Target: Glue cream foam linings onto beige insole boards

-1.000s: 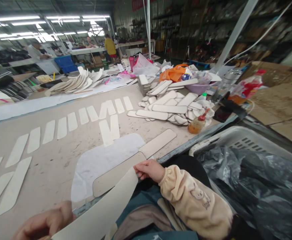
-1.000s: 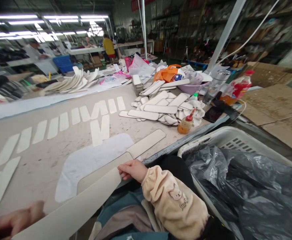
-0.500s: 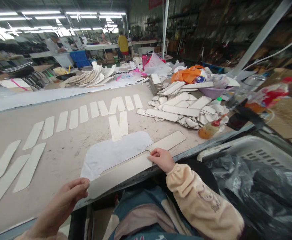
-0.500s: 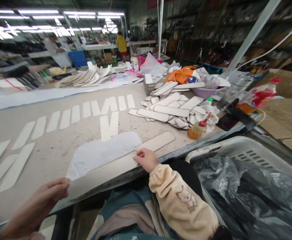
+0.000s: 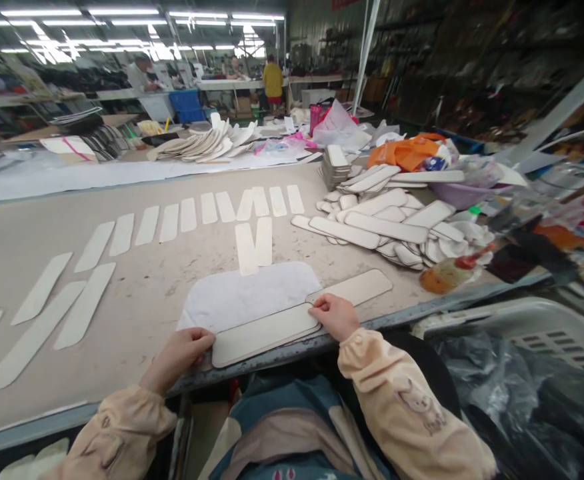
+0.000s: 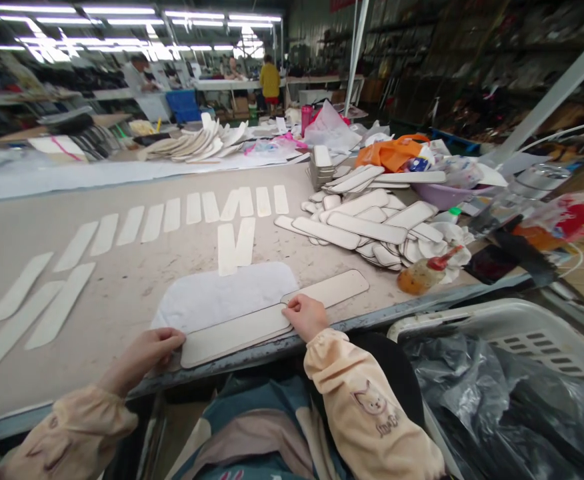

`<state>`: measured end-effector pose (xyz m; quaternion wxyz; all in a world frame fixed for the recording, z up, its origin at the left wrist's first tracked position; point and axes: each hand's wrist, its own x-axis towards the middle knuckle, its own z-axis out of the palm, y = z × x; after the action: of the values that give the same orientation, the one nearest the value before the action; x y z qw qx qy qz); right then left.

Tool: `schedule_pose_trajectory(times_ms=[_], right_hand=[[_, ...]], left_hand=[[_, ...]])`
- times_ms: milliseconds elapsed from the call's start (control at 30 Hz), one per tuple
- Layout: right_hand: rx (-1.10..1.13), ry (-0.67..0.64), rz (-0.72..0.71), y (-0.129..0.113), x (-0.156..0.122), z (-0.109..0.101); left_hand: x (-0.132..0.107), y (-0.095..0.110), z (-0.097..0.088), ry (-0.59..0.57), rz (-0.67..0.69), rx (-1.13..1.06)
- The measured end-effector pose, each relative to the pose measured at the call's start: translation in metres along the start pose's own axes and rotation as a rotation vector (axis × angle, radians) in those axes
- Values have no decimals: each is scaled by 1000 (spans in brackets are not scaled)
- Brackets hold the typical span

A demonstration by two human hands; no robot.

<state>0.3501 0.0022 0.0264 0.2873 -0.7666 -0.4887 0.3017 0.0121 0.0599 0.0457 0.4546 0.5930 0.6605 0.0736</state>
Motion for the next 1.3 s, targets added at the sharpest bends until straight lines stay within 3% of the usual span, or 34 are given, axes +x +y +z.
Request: schedule_pose_trajectory(times_ms=[667,833,1033,1133,1300], right_hand=[[-47,-20,-100,6,1,3],[-60,-29,-95,7,2,4],[-56,-25,-102,7,1,4],[-61,-30,-107,9,2,5],[-65,-32,-104,9,1,4]], left_hand=[[-6,8,1,22,91,187],[-9,7,-3,-44,101,110],[-23,9,-15,-148,78,-296],[-23,2,-14,-97,73,-333],[-12,-15,-2,147,181,16]])
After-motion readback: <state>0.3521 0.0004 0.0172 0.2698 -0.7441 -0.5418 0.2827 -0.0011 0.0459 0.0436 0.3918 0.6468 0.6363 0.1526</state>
